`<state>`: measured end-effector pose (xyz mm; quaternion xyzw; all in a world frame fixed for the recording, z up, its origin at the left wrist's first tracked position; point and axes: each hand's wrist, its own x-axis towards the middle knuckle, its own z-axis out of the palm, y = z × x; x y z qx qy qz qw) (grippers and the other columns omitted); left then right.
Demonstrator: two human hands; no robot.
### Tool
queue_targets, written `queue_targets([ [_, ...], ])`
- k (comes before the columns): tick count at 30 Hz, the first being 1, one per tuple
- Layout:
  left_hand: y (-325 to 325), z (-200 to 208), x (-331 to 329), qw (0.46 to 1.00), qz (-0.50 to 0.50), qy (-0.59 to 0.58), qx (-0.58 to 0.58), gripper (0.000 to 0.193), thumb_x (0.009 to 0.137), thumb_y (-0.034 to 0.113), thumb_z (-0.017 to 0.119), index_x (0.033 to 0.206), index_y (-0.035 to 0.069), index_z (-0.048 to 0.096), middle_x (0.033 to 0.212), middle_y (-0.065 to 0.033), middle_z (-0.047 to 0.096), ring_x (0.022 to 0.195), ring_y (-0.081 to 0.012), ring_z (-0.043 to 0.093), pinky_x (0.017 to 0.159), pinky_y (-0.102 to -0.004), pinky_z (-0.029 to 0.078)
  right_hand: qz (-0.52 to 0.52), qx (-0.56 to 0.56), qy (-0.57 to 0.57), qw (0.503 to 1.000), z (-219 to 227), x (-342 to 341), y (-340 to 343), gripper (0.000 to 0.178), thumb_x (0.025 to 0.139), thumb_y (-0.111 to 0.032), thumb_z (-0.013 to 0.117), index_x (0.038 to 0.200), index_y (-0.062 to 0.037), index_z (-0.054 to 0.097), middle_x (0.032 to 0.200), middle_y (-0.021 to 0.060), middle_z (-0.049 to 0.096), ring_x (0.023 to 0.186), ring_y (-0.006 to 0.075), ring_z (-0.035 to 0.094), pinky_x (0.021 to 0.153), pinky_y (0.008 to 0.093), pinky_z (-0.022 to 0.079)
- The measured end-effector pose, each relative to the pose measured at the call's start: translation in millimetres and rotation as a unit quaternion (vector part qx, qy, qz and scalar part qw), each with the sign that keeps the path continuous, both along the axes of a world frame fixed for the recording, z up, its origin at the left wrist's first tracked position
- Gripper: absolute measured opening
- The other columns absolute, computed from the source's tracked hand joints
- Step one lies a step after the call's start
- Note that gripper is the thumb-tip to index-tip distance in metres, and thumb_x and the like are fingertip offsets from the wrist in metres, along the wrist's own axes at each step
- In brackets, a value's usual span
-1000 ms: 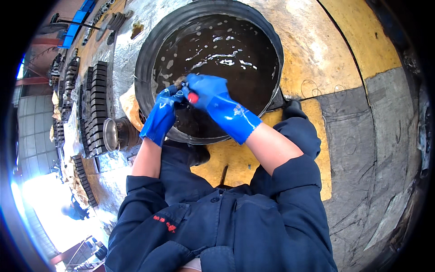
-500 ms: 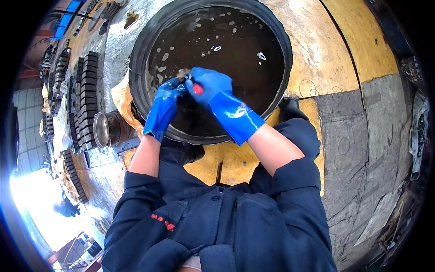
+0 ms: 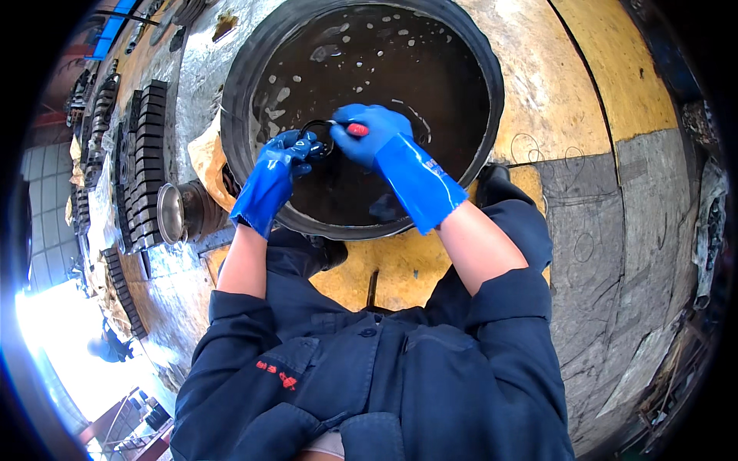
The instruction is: The person cleans various metal components by scrubbing them with a brush inside a bucket filled with liquid and then placing the cleaned items into a bag.
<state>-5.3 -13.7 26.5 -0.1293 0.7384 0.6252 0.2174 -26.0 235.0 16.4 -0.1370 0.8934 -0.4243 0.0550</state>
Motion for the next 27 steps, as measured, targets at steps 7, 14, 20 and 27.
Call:
queue_targets([
  [7, 4, -8, -8, 0.998, -0.053, 0.016, -0.024, 0.037, 0.107, 0.028, 0.07, 0.135, 0.004, 0.076, 0.122, -0.0066, 0.081, 0.109, -0.017, 0.075, 0.092, -0.0317, 0.056, -0.005, 0.027, 0.056, 0.998, -1, -3, 3, 0.024, 0.1, -0.041, 0.071, 0.108, -0.0204, 0.079, 0.109, 0.0098, 0.08, 0.105, 0.0346, 0.077, 0.089, 0.0442, 0.063],
  [14, -1, -11, -10, 0.999, -0.032, 0.008, -0.022, 0.04, 0.106, 0.029, 0.072, 0.135, 0.001, 0.075, 0.121, -0.0071, 0.081, 0.11, -0.018, 0.075, 0.093, -0.034, 0.058, -0.019, -0.106, 0.083, 0.991, -1, 5, 6, 0.025, 0.102, -0.043, 0.069, 0.112, -0.0226, 0.08, 0.11, 0.0066, 0.081, 0.107, 0.0348, 0.077, 0.091, 0.0466, 0.062],
  [20, 12, 3, -10, 0.998, -0.043, 0.04, -0.031, 0.043, 0.106, 0.032, 0.074, 0.136, 0.0, 0.074, 0.121, -0.0079, 0.081, 0.111, -0.0187, 0.075, 0.092, -0.0335, 0.059, -0.06, -0.007, -0.043, 0.997, -3, -3, 2, 0.031, 0.101, -0.042, 0.068, 0.117, -0.02, 0.082, 0.111, 0.0115, 0.083, 0.104, 0.0371, 0.078, 0.092, 0.0471, 0.062],
  [27, 8, -14, -10, 0.991, -0.015, 0.115, -0.07, 0.044, 0.107, 0.029, 0.075, 0.14, 0.0, 0.072, 0.122, -0.0084, 0.082, 0.116, -0.019, 0.076, 0.095, -0.0336, 0.058, -0.175, -0.226, -0.341, 0.895, 6, 3, 7, 0.037, 0.098, -0.039, 0.078, 0.114, -0.0055, 0.084, 0.099, 0.0092, 0.083, 0.094, 0.021, 0.076, 0.09, 0.0344, 0.057],
])
